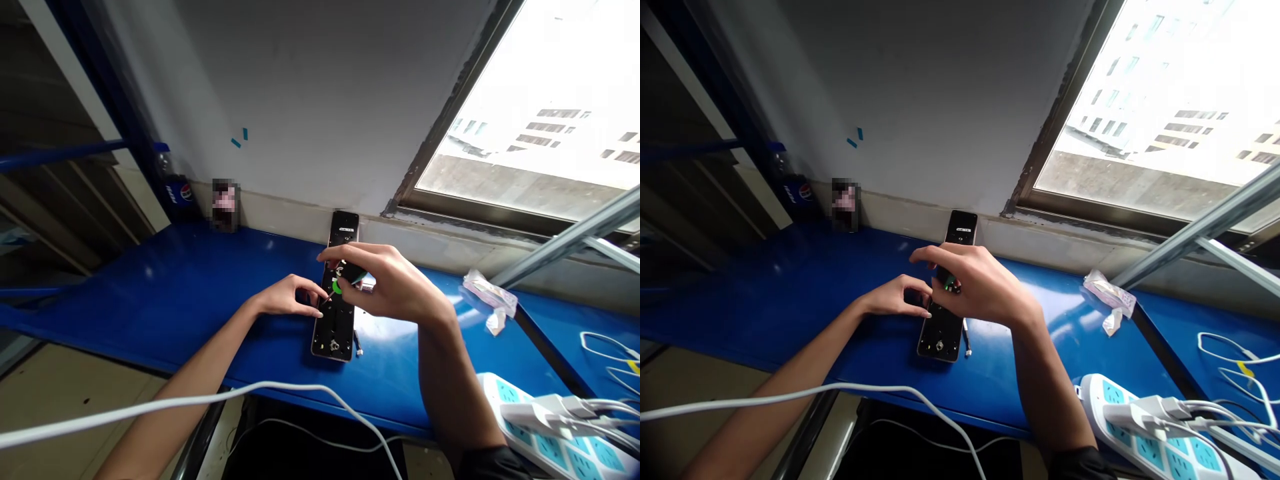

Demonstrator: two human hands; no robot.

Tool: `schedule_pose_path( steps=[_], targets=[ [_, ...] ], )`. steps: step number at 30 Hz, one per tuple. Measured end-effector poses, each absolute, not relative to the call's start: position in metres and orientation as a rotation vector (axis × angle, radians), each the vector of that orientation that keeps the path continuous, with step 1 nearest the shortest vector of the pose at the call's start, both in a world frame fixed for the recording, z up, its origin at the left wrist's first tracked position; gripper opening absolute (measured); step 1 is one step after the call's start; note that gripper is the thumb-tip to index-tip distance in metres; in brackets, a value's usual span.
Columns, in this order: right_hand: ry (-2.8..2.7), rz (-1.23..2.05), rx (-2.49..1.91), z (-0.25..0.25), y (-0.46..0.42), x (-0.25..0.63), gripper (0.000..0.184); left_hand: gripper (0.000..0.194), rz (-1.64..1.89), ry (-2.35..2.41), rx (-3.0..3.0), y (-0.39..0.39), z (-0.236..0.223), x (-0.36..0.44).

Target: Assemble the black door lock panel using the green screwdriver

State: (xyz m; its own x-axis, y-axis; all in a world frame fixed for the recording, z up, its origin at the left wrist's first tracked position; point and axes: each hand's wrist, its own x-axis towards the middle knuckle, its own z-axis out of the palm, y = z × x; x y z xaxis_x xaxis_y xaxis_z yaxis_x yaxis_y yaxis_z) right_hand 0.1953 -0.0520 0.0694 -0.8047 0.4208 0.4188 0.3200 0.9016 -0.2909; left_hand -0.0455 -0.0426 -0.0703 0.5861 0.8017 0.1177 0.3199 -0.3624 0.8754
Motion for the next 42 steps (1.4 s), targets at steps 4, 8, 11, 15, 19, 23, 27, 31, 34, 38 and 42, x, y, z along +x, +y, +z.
schedule_pose_path(
  steps=[4, 8, 11, 15, 19, 23, 27, 31, 34, 38, 42],
  targets=[
    [-2.583, 0.236, -0.574, 0.0705, -0.0529, 0.1957, 0.033, 0.042, 0.693, 0.899, 1.941, -0.0432, -0.0693, -0.0458],
    [-2.584, 0.249, -0.585, 0.0699, -0.0524, 0.195, 0.019, 0.043, 0.689, 0.896, 1.943, -0.0433, -0.0689, -0.0456],
    [-2.603, 0.279, -0.545, 0.0703, -0.0533, 0.1951, 0.036, 0.045, 0.69, 0.907, 1.936, -0.0429, -0.07, -0.0456],
    [-2.594, 0.24, -0.561, 0.0714, -0.0552, 0.1947, 0.032, 0.044, 0.7, 0.914, 1.933, -0.0428, -0.0708, -0.0458],
    [-2.561, 0.243, -0.588, 0.0701, -0.0546, 0.1947, 0.02, 0.046, 0.678, 0.92, 1.927, -0.0436, -0.069, -0.0454],
    [-2.577, 0.278, -0.546, 0.069, -0.0541, 0.1964, 0.037, 0.044, 0.668, 0.918, 1.93, -0.0443, -0.0664, -0.0449],
    [-2.585, 0.23, -0.574, 0.07, -0.0539, 0.1964, 0.037, 0.042, 0.677, 0.91, 1.937, -0.0437, -0.067, -0.0451],
    [-2.557, 0.228, -0.571, 0.0701, -0.0528, 0.1952, 0.022, 0.045, 0.674, 0.917, 1.944, -0.043, -0.0699, -0.0451],
    [-2.568, 0.281, -0.521, 0.0703, -0.0534, 0.1956, 0.03, 0.047, 0.674, 0.911, 1.935, -0.043, -0.0704, -0.0448],
    [-2.596, 0.26, -0.521, 0.0713, -0.055, 0.1971, 0.041, 0.044, 0.692, 0.893, 1.941, -0.0432, -0.0692, -0.0446],
    [-2.56, 0.226, -0.55, 0.072, -0.0549, 0.199, 0.021, 0.045, 0.676, 0.882, 1.952, -0.0431, -0.0689, -0.0445]
  ],
)
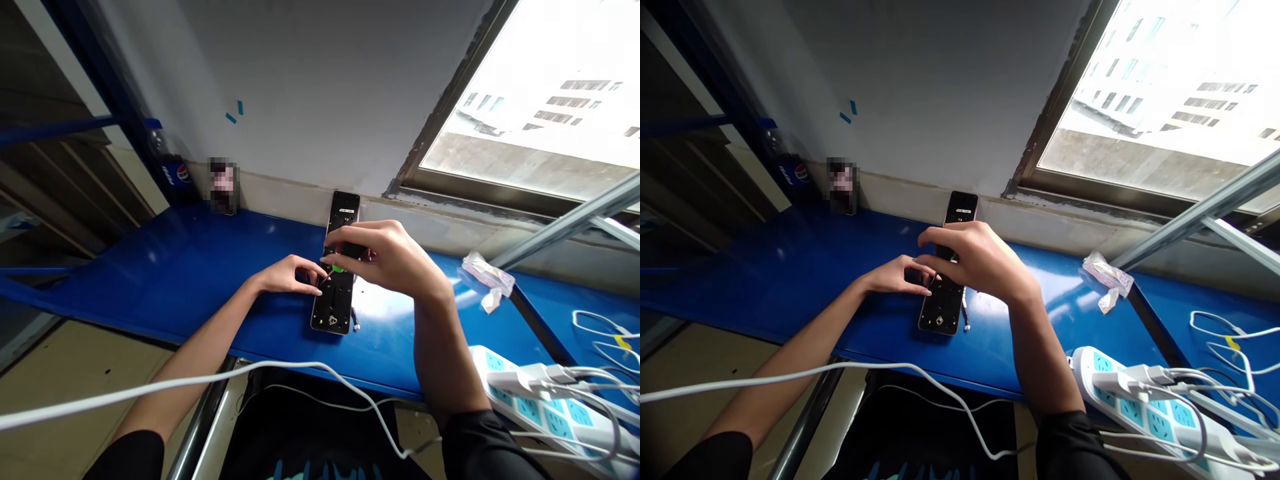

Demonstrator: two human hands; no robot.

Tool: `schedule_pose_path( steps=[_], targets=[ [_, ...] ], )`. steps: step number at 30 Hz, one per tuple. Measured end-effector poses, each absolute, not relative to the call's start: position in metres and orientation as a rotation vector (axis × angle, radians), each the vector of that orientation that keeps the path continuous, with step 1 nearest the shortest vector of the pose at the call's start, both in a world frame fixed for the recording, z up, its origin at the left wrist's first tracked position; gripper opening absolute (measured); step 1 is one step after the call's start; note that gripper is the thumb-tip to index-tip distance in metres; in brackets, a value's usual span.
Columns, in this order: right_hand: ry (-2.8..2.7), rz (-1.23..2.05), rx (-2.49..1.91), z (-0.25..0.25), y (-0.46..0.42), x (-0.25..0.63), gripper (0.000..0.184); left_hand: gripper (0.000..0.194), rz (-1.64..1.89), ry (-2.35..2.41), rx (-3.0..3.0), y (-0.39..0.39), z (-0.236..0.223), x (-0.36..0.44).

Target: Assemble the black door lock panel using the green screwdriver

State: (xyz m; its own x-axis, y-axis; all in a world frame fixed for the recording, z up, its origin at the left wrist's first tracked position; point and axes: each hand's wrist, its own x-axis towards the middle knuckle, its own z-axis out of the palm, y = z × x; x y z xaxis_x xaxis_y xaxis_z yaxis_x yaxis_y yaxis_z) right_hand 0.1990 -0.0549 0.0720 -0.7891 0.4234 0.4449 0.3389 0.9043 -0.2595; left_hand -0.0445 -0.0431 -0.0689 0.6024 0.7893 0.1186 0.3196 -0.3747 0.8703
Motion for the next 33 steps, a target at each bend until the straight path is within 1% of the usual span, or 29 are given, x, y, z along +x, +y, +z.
schedule_pose_path(
  steps=[1, 4, 5, 9, 11, 13, 14, 15, 17, 19, 22, 23, 24, 26, 28, 29, 32, 33],
  targets=[
    [-2.567, 0.236, -0.536, 0.0721, -0.0548, 0.1995, 0.023, 0.047, 0.671, 0.886, 1.945, -0.0431, -0.0689, -0.0445],
    [-2.606, 0.266, -0.5, 0.0724, -0.0548, 0.2004, 0.041, 0.049, 0.664, 0.91, 1.928, -0.0434, -0.0684, -0.0441],
    [-2.609, 0.259, -0.505, 0.0723, -0.0549, 0.2002, 0.043, 0.048, 0.664, 0.914, 1.929, -0.0435, -0.0681, -0.044],
    [-2.576, 0.208, -0.543, 0.0714, -0.0554, 0.198, 0.023, 0.046, 0.663, 0.907, 1.936, -0.0438, -0.0668, -0.0434],
    [-2.573, 0.226, -0.507, 0.071, -0.0558, 0.1968, 0.026, 0.047, 0.655, 0.908, 1.941, -0.0438, -0.0661, -0.0432],
    [-2.579, 0.237, -0.464, 0.0708, -0.0565, 0.1961, 0.037, 0.047, 0.652, 0.92, 1.944, -0.0437, -0.0654, -0.043],
    [-2.58, 0.229, -0.459, 0.0707, -0.0567, 0.1958, 0.039, 0.047, 0.656, 0.929, 1.943, -0.0437, -0.0651, -0.0429],
    [-2.58, 0.213, -0.467, 0.0706, -0.0569, 0.1956, 0.037, 0.045, 0.661, 0.936, 1.941, -0.0437, -0.0648, -0.0427],
    [-2.568, 0.184, -0.492, 0.0702, -0.057, 0.1953, 0.025, 0.042, 0.659, 0.94, 1.938, -0.0436, -0.0646, -0.0424],
    [-2.562, 0.197, -0.494, 0.0698, -0.057, 0.1952, 0.022, 0.04, 0.653, 0.935, 1.942, -0.0435, -0.0646, -0.0423],
    [-2.578, 0.235, -0.464, 0.0696, -0.0574, 0.1952, 0.037, 0.044, 0.643, 0.942, 1.953, -0.0434, -0.0647, -0.0424],
    [-2.582, 0.228, -0.472, 0.0696, -0.0575, 0.1952, 0.039, 0.046, 0.644, 0.949, 1.954, -0.0435, -0.0647, -0.0424],
    [-2.583, 0.216, -0.487, 0.0697, -0.0574, 0.1951, 0.037, 0.047, 0.647, 0.957, 1.951, -0.0436, -0.0645, -0.0424],
    [-2.569, 0.196, -0.517, 0.0699, -0.0569, 0.1948, 0.024, 0.047, 0.65, 0.963, 1.944, -0.0439, -0.0639, -0.0424],
    [-2.558, 0.211, -0.512, 0.07, -0.0563, 0.1945, 0.021, 0.046, 0.641, 0.963, 1.943, -0.044, -0.0632, -0.0424],
    [-2.56, 0.225, -0.498, 0.07, -0.0562, 0.1943, 0.023, 0.047, 0.632, 0.967, 1.945, -0.0441, -0.0629, -0.0424],
    [-2.586, 0.256, -0.465, 0.0695, -0.057, 0.1937, 0.038, 0.05, 0.613, 0.997, 1.941, -0.0441, -0.0631, -0.0429],
    [-2.586, 0.249, -0.472, 0.0692, -0.0573, 0.1933, 0.04, 0.05, 0.611, 1.011, 1.938, -0.0441, -0.0635, -0.0431]
  ],
)
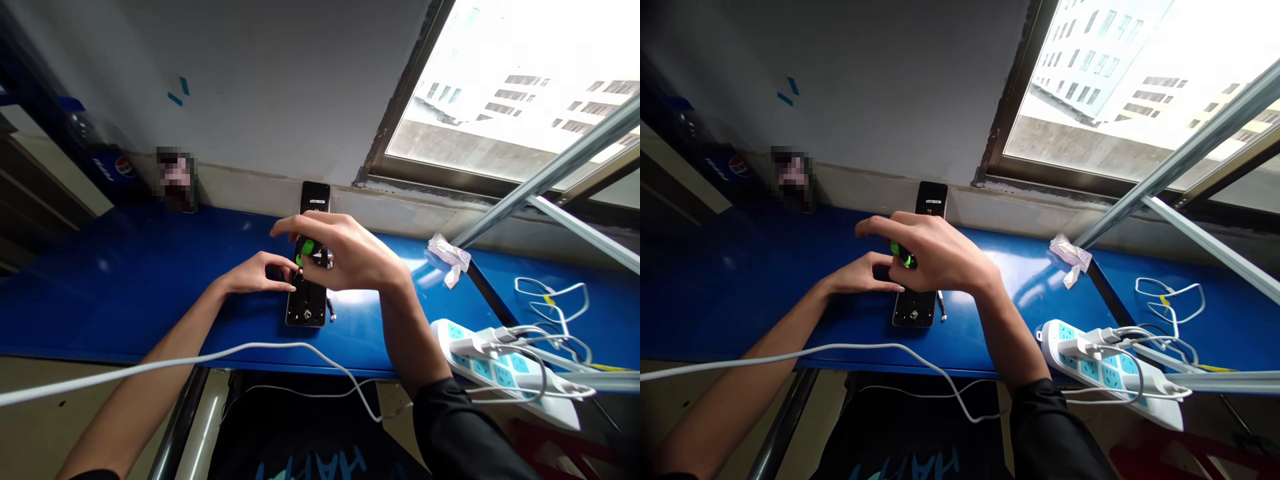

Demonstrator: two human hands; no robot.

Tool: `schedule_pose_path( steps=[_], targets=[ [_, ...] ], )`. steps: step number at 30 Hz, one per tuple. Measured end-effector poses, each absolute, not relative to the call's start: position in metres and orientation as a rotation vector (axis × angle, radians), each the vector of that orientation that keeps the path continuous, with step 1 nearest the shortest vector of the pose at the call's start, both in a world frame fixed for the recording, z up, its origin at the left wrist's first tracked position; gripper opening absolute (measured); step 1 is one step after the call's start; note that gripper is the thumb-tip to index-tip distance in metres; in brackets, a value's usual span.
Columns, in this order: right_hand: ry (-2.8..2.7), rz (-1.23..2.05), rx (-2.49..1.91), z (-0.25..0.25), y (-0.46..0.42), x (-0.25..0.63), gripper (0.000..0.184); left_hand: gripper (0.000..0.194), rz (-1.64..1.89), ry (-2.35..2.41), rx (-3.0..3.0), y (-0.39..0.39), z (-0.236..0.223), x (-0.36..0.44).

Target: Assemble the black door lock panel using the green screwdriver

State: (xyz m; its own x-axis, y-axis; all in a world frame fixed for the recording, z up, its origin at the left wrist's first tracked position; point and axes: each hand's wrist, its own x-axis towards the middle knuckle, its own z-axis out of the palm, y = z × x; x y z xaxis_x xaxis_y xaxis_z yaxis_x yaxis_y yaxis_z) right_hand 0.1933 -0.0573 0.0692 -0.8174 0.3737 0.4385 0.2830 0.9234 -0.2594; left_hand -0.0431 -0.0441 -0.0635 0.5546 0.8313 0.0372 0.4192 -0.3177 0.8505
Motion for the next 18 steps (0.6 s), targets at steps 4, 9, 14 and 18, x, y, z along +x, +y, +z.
schedule_pose_path(
  steps=[4, 9, 14, 18],
  targets=[
    [-2.552, 0.213, -0.509, 0.0681, -0.0573, 0.192, 0.027, 0.044, 0.625, 1.04, 1.959, -0.0439, -0.0647, -0.0435],
    [-2.581, 0.258, -0.486, 0.0697, -0.0579, 0.1942, 0.041, 0.051, 0.587, 1.022, 1.96, -0.0443, -0.0613, -0.0426],
    [-2.526, 0.239, -0.544, 0.069, -0.0567, 0.1947, 0.024, 0.049, 0.612, 1.04, 1.959, -0.0453, -0.0593, -0.0419],
    [-2.54, 0.265, -0.536, 0.0699, -0.0575, 0.1944, 0.035, 0.05, 0.588, 1.028, 1.951, -0.0452, -0.0597, -0.0422]
  ],
)
